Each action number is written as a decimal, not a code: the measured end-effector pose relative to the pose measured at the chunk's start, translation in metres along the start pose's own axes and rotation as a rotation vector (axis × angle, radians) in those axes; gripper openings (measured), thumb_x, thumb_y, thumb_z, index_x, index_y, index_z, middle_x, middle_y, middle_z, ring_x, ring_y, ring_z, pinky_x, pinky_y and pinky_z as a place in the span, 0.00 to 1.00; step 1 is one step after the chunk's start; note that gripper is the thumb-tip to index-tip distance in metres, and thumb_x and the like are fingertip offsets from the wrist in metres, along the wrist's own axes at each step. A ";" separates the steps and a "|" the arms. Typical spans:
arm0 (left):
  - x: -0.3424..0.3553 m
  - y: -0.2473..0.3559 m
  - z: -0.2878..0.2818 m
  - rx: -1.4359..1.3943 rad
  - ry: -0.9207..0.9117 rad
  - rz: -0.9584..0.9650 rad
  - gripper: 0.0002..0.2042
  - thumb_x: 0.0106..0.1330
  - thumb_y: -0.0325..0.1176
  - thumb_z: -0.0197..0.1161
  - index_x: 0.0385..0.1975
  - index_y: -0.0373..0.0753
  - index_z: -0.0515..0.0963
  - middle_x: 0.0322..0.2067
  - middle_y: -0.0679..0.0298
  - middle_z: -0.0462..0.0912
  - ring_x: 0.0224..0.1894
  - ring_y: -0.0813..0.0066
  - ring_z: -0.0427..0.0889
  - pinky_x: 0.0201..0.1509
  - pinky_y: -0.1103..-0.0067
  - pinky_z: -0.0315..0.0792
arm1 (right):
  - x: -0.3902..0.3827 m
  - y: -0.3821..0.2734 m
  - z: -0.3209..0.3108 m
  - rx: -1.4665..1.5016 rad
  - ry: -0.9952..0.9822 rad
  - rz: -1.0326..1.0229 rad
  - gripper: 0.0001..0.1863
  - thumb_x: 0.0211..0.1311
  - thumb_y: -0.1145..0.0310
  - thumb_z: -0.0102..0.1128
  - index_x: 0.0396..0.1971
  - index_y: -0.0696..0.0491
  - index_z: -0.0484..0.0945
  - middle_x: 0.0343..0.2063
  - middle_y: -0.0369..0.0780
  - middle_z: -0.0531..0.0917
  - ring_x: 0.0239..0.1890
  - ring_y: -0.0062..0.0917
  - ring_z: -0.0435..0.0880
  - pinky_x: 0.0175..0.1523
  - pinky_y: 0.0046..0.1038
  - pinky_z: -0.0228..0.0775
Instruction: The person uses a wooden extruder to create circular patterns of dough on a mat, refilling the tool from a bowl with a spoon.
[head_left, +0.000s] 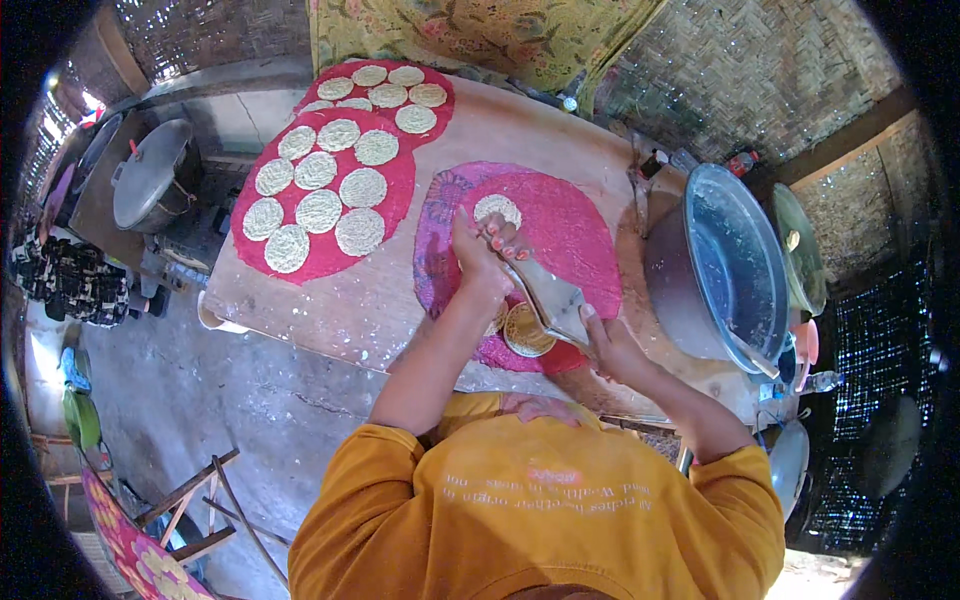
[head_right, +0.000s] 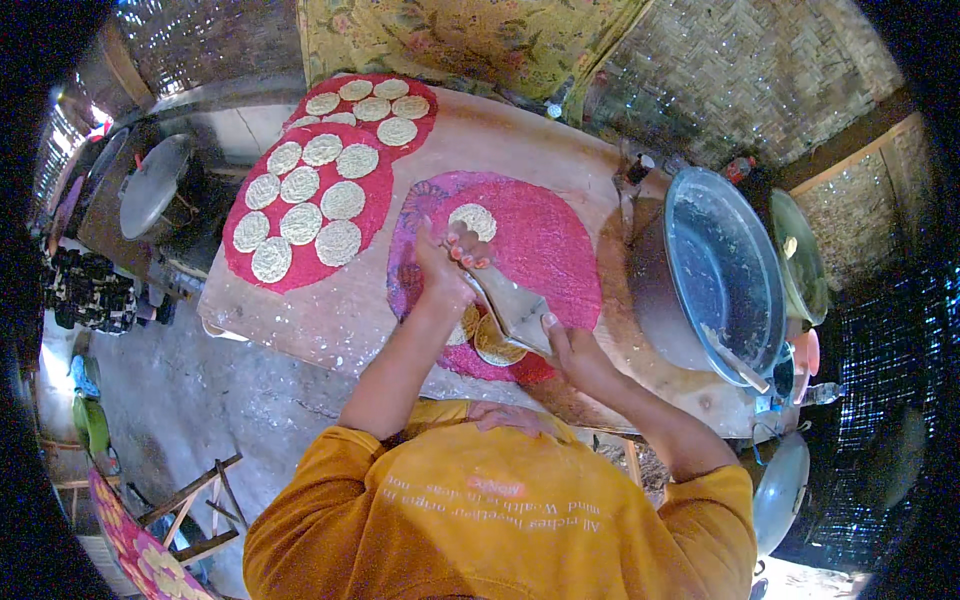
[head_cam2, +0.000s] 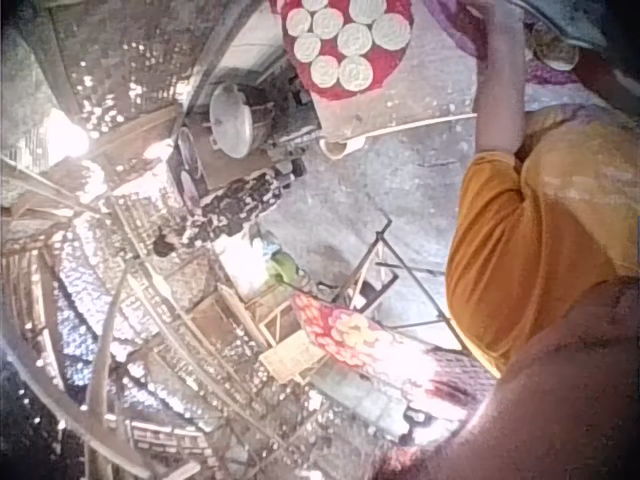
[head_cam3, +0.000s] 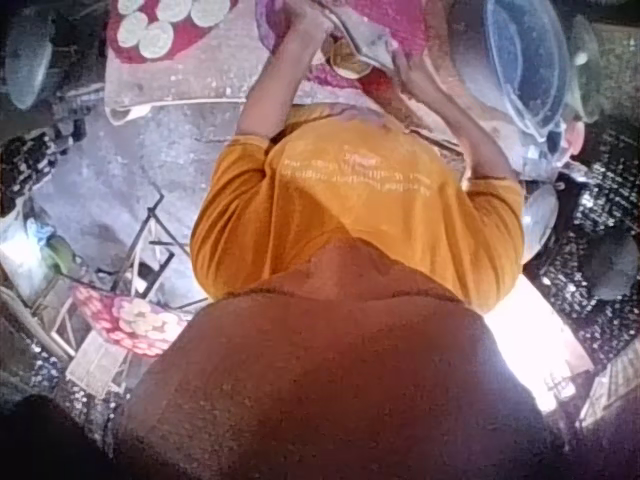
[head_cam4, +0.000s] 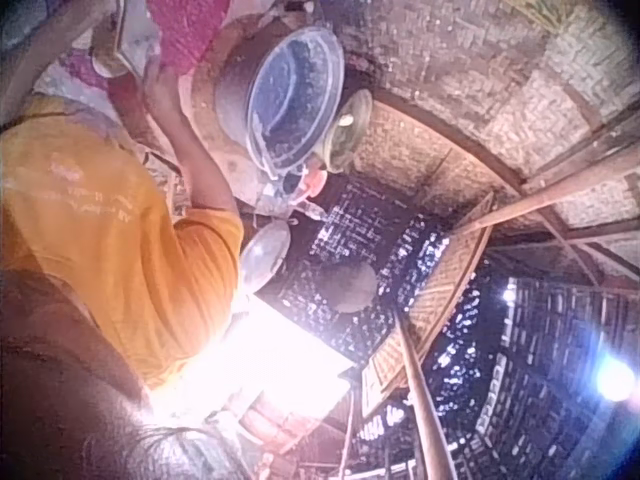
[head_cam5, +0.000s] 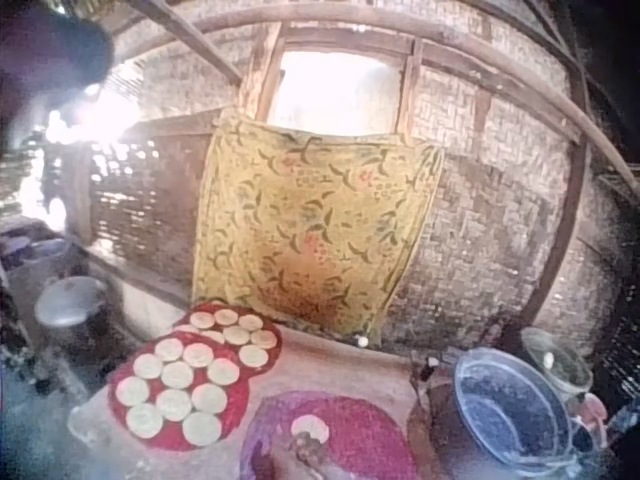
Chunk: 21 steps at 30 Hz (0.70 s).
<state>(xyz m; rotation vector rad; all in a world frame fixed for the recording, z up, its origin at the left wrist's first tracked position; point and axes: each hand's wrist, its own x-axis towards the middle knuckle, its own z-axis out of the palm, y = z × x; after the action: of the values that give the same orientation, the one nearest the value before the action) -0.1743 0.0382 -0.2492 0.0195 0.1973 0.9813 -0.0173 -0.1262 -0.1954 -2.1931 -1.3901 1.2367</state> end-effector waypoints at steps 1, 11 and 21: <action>-0.002 0.010 0.008 0.004 0.001 0.006 0.28 0.60 0.64 0.36 0.08 0.49 0.59 0.05 0.73 0.56 0.08 0.77 0.57 0.18 0.76 0.59 | 0.004 0.000 0.005 -0.018 0.066 -0.179 0.35 0.65 0.41 0.32 0.15 0.56 0.70 0.08 0.39 0.70 0.12 0.22 0.73 0.19 0.25 0.66; -0.118 0.111 0.125 0.600 -0.616 0.205 0.33 0.65 0.63 0.28 0.06 0.44 0.59 0.02 0.69 0.56 0.03 0.76 0.54 0.09 0.80 0.52 | 0.062 0.029 0.029 -0.183 0.227 -0.357 0.12 0.60 0.64 0.51 0.30 0.56 0.80 0.26 0.52 0.79 0.27 0.44 0.79 0.33 0.38 0.70; -0.172 0.133 0.085 0.917 -0.405 0.550 0.27 0.70 0.48 0.36 0.14 0.34 0.65 0.06 0.65 0.62 0.05 0.78 0.56 0.10 0.79 0.52 | 0.065 0.008 0.017 -0.264 0.247 -0.416 0.11 0.57 0.66 0.54 0.21 0.58 0.77 0.23 0.52 0.78 0.27 0.46 0.78 0.32 0.42 0.68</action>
<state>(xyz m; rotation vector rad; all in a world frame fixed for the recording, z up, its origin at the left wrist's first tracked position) -0.3619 -0.0233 -0.1251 1.1534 0.2589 1.3312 -0.0138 -0.0793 -0.2437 -1.9782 -1.8576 0.6478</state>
